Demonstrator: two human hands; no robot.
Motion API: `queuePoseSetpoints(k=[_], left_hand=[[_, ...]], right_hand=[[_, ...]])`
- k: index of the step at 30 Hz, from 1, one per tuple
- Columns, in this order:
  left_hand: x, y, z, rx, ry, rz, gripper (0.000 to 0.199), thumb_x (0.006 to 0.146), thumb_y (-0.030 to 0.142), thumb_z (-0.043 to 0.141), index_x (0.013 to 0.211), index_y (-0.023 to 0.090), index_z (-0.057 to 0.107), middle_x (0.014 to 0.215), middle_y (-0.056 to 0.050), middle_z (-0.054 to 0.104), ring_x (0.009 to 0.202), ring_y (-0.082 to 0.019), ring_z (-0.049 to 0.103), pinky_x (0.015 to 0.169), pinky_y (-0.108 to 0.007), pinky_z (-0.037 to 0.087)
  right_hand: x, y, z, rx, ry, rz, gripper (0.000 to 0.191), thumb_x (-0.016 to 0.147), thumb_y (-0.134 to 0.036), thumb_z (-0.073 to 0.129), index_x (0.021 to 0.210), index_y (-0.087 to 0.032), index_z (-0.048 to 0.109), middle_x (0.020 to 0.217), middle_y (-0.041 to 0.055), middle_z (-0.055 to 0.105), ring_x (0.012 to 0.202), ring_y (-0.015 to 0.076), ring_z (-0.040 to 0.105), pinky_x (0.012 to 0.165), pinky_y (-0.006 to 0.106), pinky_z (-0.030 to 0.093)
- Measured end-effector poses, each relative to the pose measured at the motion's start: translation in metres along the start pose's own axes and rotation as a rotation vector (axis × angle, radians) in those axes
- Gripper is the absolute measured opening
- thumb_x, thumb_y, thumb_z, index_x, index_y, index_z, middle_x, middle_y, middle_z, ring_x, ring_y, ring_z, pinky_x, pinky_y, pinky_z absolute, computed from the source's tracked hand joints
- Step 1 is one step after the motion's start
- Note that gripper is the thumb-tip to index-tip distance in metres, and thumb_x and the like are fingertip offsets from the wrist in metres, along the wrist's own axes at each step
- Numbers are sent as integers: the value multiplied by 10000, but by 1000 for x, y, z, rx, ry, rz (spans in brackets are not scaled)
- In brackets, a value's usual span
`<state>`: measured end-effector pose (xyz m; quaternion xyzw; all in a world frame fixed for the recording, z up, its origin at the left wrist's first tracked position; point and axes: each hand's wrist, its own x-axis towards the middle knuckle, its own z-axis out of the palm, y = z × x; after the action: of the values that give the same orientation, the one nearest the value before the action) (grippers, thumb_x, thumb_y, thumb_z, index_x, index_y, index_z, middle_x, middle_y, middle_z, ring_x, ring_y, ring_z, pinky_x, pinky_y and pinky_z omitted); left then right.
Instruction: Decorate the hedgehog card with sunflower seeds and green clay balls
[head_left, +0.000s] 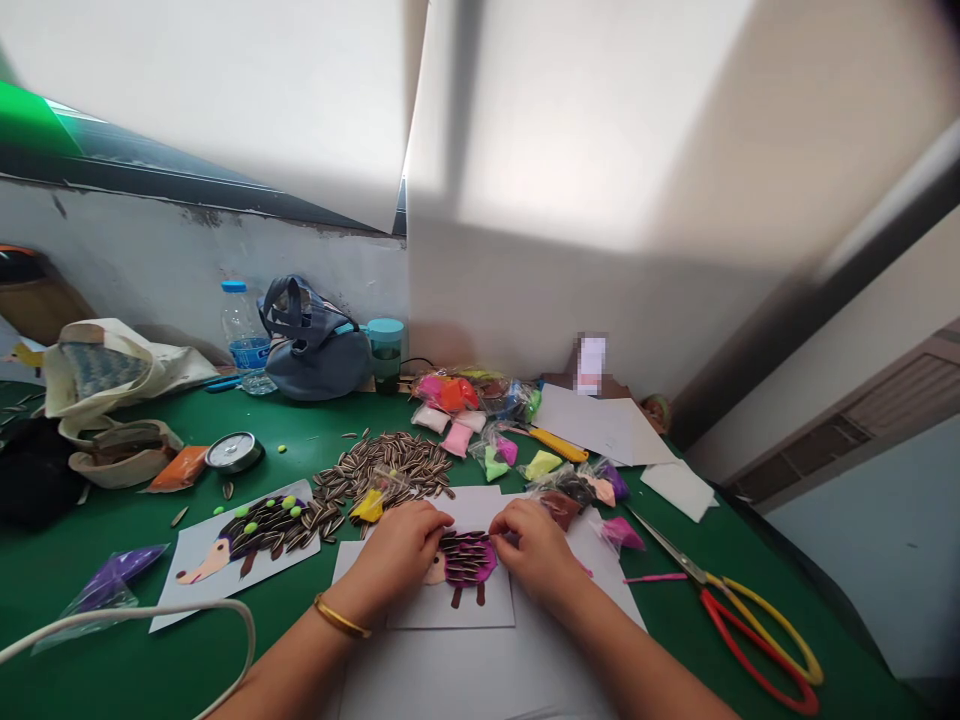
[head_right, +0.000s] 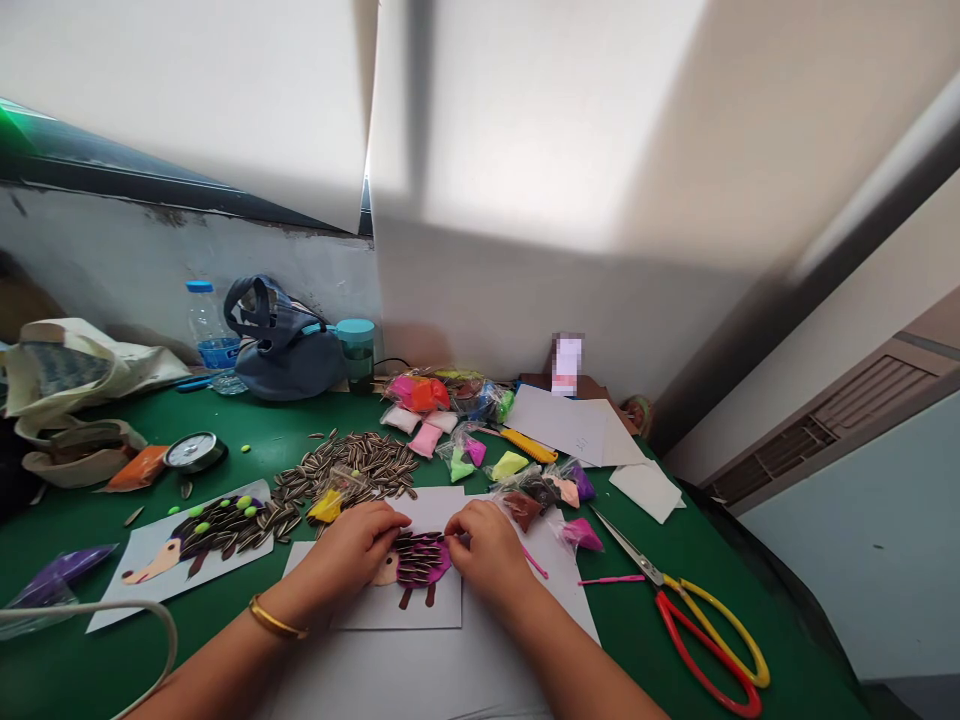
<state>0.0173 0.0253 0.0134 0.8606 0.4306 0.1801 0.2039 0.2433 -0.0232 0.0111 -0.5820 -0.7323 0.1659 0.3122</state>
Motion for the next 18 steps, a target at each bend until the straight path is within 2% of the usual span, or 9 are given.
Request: queuePoseSetpoints(k=[18], left_hand=[[-1,0,1,10,-5,-13,281,905,218,484,1039,225,731,1005,-49,730,961,-211,636,860,-334,461]], right_hand=[[0,1,10,-135,12,-71,128,754,-86,672,740,-208,709,757,14,645,809,179,564,756,294,372]])
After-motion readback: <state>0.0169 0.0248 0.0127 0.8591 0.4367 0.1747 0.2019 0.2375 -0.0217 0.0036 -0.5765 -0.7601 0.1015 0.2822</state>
